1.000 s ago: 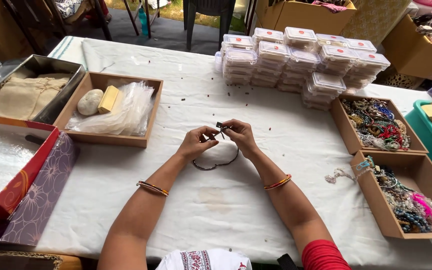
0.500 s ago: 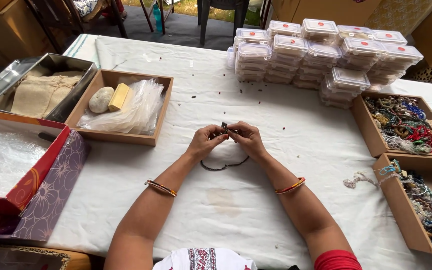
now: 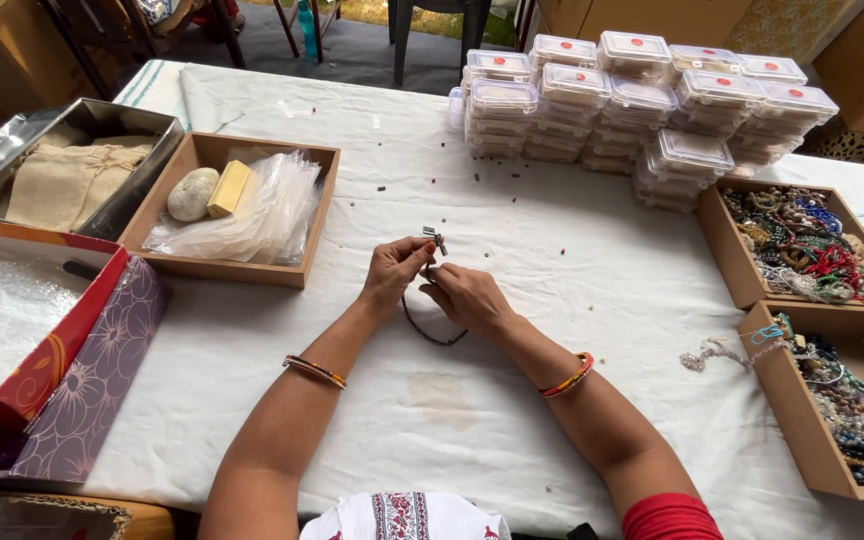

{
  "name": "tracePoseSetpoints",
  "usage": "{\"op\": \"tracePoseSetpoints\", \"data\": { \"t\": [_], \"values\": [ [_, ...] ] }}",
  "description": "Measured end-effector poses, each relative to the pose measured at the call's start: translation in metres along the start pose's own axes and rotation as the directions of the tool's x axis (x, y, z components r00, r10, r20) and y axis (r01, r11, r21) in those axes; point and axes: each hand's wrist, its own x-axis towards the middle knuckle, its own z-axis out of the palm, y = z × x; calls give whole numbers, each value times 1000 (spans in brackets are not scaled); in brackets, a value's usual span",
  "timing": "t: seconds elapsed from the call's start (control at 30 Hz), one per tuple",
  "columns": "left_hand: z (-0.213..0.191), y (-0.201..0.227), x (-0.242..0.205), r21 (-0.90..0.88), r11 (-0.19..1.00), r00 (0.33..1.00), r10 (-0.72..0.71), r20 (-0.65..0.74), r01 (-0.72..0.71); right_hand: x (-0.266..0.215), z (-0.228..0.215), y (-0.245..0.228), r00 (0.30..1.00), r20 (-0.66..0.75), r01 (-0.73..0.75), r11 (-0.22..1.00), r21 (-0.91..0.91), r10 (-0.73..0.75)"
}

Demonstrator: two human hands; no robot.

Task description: The person sits at a table and packages jewelry items. They place a bracelet into a small plastic bag, then into a cloth pouch, and finally into a plastic container. They repeat the process with a necklace.

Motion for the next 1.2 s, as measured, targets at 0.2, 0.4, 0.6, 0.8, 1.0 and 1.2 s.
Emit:
{"op": "tracePoseSetpoints", "data": {
  "t": [0.2,0.4,0.6,0.8,1.0,1.2],
  "values": [
    [12,14,-7,566,809,985,172,28,-158,-4,-2,9,998,-46,47,997,-61,-50],
    [19,20,-15,769,597,969,217,116,-226,-1,-13,7,969,-247,31,1000,-7,-31],
    [13,4,-9,710,693,992,54,118,-123,-1,-7,16,916,-390,6,966,258,99],
    [12,4,-9,371,928,989,-34,141,-21,-2,7,32,876,-300,-54,695,717,377],
    [12,4,-8,89,996,998,-23,50,19,-5,14,37,933,-185,-131,772,622,307],
    [8,9,-8,593,771,940,334,-69,-231,-1,-6,-7,997,-68,-12,974,228,28]
  ]
}}
